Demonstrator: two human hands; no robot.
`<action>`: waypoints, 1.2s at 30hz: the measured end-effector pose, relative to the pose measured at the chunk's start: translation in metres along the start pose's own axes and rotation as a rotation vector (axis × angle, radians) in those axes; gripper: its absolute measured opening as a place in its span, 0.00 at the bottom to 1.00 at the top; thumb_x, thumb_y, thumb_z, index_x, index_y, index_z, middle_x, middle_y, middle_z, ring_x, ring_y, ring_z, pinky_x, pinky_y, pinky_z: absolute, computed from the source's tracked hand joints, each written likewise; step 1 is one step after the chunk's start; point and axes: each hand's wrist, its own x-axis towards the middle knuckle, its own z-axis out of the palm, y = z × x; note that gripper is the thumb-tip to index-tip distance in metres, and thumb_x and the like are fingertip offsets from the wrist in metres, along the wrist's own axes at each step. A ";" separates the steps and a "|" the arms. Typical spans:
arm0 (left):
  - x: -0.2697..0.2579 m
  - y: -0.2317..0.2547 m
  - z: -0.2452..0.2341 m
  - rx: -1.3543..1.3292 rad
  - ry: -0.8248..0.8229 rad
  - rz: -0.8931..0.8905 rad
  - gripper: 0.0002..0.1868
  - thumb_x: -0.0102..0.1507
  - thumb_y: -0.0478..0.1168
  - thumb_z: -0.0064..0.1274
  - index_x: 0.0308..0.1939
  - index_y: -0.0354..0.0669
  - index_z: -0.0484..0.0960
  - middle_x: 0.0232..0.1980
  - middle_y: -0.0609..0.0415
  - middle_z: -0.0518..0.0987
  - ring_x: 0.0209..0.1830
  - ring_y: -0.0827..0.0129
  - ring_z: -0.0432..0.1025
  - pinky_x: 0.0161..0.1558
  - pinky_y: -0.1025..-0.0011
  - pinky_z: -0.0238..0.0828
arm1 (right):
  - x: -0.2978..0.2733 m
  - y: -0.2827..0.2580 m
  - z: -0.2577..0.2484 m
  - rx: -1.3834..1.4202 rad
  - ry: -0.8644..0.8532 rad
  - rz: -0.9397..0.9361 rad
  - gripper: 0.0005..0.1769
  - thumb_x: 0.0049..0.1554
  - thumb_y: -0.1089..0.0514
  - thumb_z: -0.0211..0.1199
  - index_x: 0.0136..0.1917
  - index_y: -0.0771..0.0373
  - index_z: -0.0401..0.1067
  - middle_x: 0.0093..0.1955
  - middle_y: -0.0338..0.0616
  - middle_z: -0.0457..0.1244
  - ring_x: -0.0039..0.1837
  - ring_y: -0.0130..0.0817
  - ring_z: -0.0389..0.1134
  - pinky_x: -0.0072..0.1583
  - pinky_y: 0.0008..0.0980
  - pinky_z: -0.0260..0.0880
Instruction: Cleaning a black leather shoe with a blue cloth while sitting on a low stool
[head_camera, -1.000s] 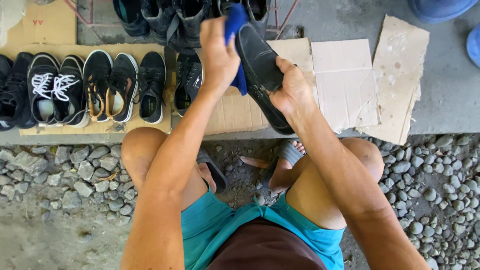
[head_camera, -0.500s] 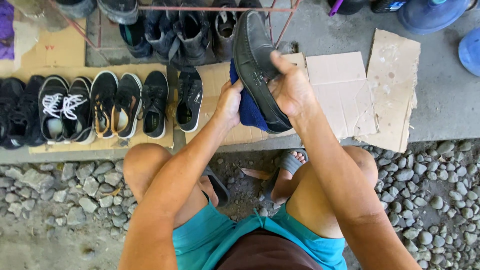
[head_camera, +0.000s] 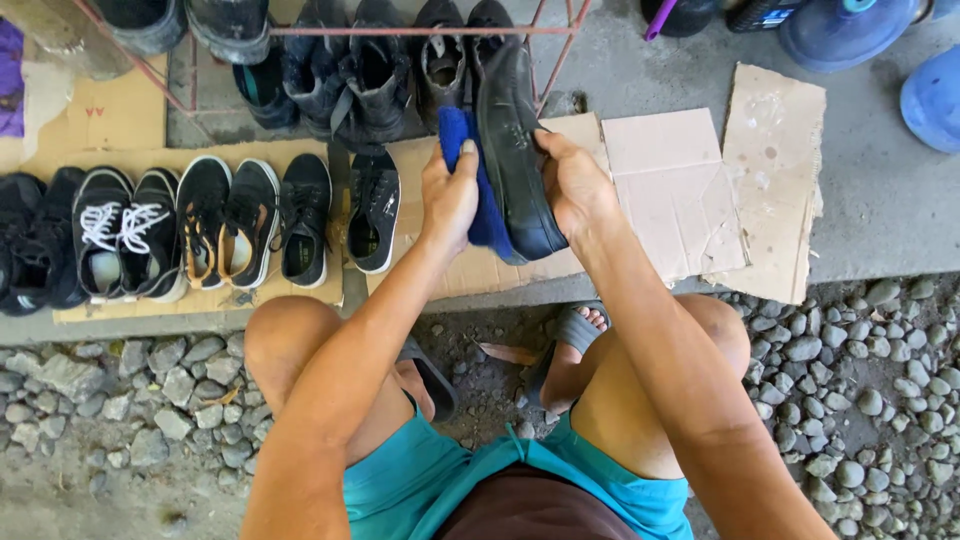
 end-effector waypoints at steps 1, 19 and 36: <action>-0.002 -0.004 -0.003 0.001 -0.006 0.007 0.11 0.66 0.49 0.52 0.45 0.50 0.84 0.37 0.50 0.80 0.42 0.62 0.74 0.46 0.62 0.72 | 0.008 -0.002 -0.006 0.005 -0.001 -0.008 0.18 0.57 0.56 0.65 0.56 0.69 0.72 0.46 0.51 0.66 0.51 0.48 0.74 0.53 0.52 0.77; -0.014 0.020 -0.015 0.285 -0.286 1.022 0.31 0.48 0.21 0.44 0.54 0.45 0.78 0.49 0.49 0.70 0.52 0.46 0.67 0.59 0.56 0.64 | 0.000 0.004 -0.009 0.126 -0.004 -0.027 0.04 0.54 0.67 0.65 0.42 0.71 0.72 0.35 0.57 0.66 0.35 0.46 0.72 0.43 0.42 0.76; -0.022 0.001 -0.033 0.613 -0.282 1.025 0.35 0.45 0.23 0.58 0.58 0.43 0.78 0.54 0.45 0.72 0.55 0.43 0.69 0.59 0.52 0.66 | -0.021 -0.001 0.015 -0.308 0.062 -0.184 0.22 0.58 0.49 0.68 0.35 0.71 0.70 0.27 0.49 0.60 0.28 0.36 0.67 0.30 0.29 0.63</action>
